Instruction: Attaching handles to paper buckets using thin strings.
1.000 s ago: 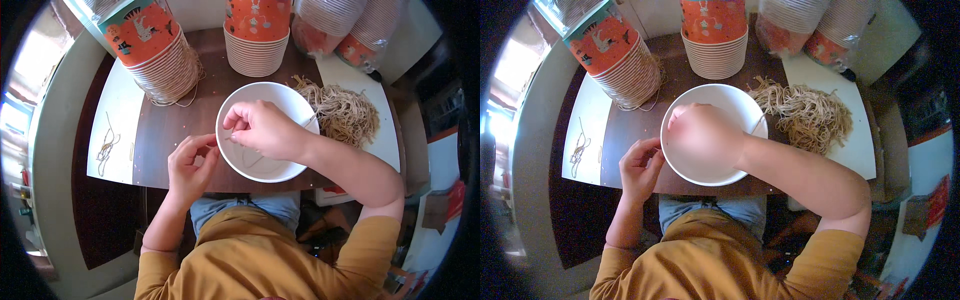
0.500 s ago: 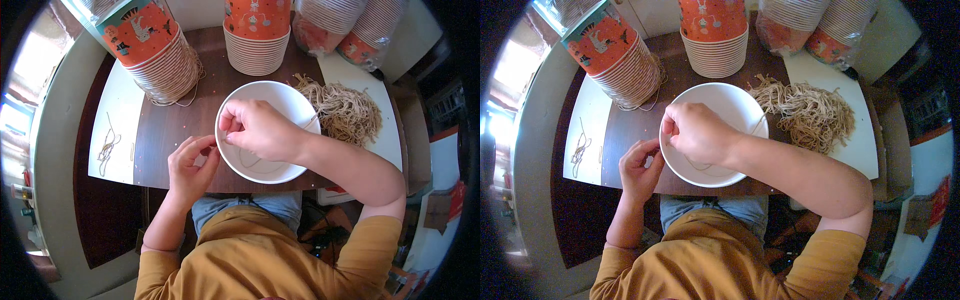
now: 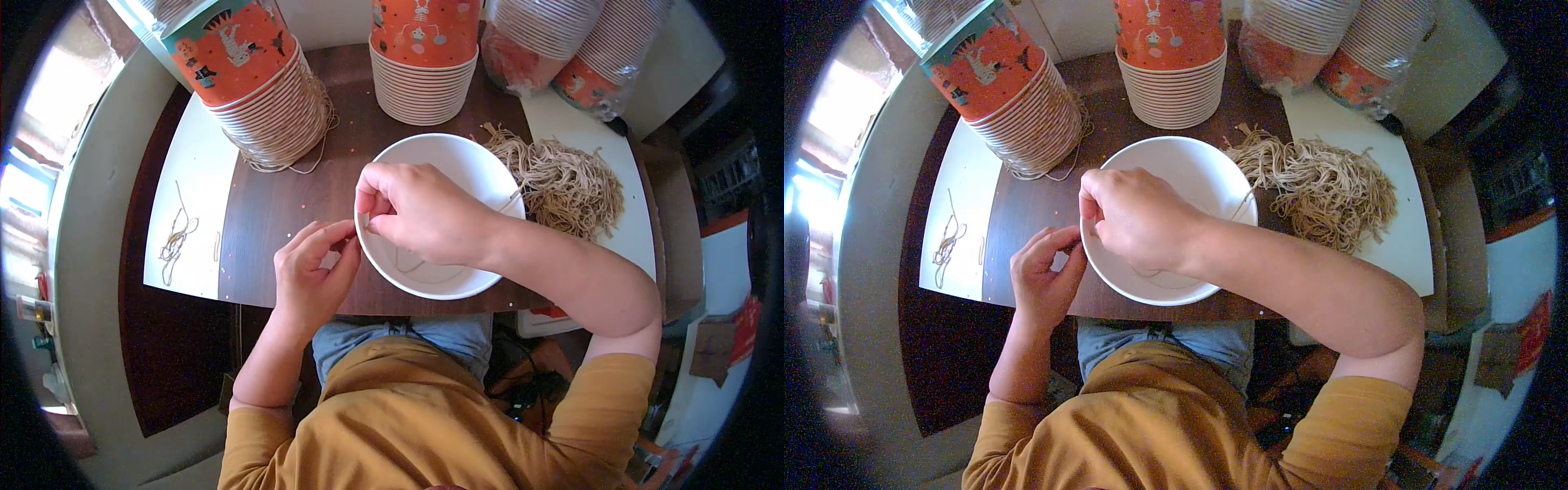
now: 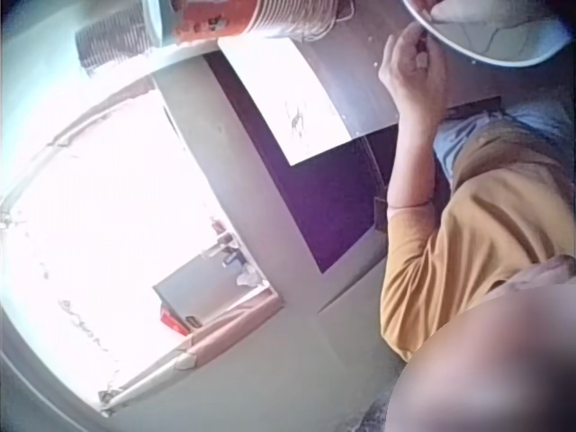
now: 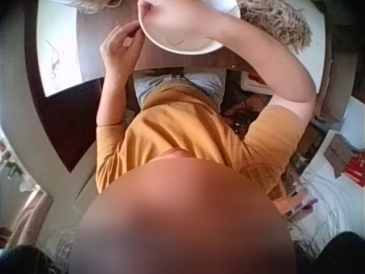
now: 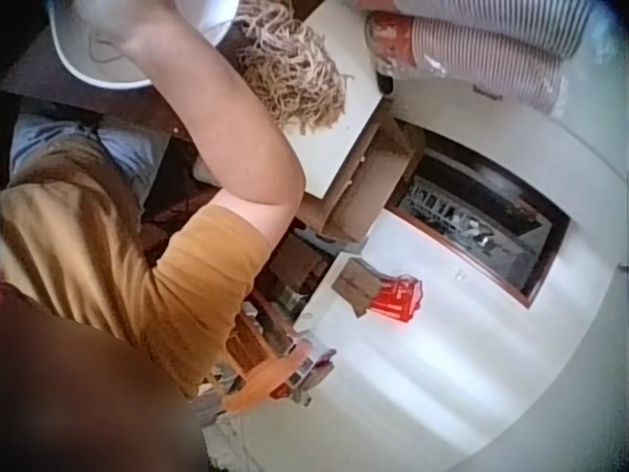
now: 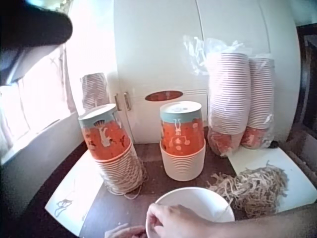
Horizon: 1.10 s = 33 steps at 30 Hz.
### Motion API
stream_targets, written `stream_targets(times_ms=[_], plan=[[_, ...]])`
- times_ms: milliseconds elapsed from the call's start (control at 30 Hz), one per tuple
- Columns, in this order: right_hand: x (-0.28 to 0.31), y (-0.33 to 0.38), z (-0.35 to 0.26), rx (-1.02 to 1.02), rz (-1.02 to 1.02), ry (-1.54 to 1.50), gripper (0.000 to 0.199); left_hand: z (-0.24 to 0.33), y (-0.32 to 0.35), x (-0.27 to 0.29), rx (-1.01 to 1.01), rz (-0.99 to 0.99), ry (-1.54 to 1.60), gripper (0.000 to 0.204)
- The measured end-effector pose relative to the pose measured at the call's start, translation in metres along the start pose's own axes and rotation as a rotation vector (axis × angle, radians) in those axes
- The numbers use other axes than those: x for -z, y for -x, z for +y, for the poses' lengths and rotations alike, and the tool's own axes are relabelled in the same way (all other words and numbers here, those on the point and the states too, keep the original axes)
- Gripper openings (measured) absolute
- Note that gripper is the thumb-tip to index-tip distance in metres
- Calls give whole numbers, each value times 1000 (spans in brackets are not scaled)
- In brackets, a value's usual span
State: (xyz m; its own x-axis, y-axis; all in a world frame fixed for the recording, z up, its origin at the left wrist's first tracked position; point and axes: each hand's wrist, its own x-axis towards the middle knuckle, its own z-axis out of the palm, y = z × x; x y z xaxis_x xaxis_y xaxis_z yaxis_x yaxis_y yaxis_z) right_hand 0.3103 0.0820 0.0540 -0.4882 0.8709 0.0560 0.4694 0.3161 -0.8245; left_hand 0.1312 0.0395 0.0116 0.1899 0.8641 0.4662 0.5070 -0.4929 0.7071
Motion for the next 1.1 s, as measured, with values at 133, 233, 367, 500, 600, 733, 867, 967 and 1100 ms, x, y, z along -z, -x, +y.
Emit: stream_targets(times_ms=[133,233,367,500,600,733,867,967,1100], plan=[[0,-1,-2,1,2,1,9,-1,-2,-1,-26,1,-24,16],[-1,-3,-1,11,-7,-5,10,-6,0,-3,-37,19,-39,13],[-3,-7,13,-66,-148,-273,20,-4,-2,-1,-17,-1,-34,5],[16,1,1,-353,-353,-525,39,-14,11,13,479,-52,621,5],[17,6,5,-364,-393,-570,36,-20,13,30,503,-113,846,6],[1,13,-1,-245,-318,-362,46,-11,19,35,417,-118,911,5],[-12,6,-13,-244,-495,-13,44,-10,23,38,330,-112,864,4],[-17,4,-14,-248,-535,-77,38,-8,23,37,342,-98,904,5],[-20,0,-15,-292,-582,-110,29,-10,24,35,347,-71,983,7]])
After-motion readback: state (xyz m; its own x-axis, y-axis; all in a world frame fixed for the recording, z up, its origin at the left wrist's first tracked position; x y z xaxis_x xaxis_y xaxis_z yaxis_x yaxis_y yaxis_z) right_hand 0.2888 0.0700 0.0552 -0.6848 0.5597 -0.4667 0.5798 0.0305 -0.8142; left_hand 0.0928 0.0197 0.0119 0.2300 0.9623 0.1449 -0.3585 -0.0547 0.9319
